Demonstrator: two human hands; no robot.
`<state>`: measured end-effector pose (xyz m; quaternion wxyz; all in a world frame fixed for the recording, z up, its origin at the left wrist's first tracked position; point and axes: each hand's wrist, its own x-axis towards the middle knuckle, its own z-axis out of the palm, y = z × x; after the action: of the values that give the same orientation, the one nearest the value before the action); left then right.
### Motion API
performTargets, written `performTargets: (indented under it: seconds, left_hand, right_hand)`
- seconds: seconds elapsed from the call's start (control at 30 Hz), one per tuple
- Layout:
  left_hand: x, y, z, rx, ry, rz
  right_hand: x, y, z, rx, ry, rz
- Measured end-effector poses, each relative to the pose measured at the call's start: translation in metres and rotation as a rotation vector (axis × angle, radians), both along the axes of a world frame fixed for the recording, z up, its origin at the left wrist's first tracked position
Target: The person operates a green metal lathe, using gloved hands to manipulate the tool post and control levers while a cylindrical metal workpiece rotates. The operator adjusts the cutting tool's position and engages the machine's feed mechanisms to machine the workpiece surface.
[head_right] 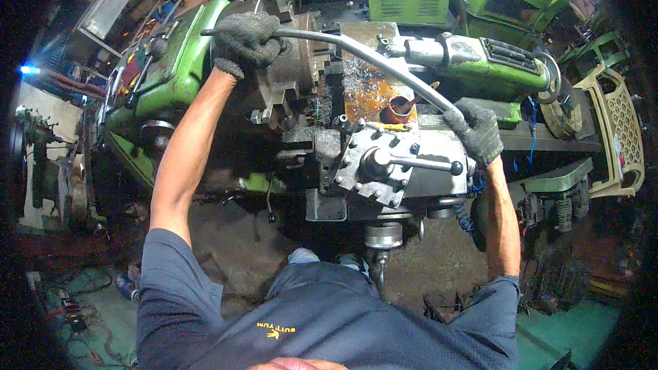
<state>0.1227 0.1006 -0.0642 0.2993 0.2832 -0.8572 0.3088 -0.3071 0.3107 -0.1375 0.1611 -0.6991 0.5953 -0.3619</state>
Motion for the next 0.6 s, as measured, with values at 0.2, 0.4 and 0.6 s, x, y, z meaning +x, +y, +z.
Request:
performTargets:
  seconds: [0.2,0.4,0.6]
  left_hand:
    - [0.005,-0.001,-0.003,0.044,0.008,-0.014]
    - [0.003,-0.005,-0.001,0.047,0.063,-0.025]
    - [-0.001,-0.017,-0.001,-0.005,0.048,-0.039]
  right_hand:
    - [-0.014,-0.04,0.043,-0.264,0.266,0.035]
    - [-0.031,-0.083,0.062,0.059,0.246,0.073]
    - [-0.021,-0.062,0.041,0.171,0.229,0.002]
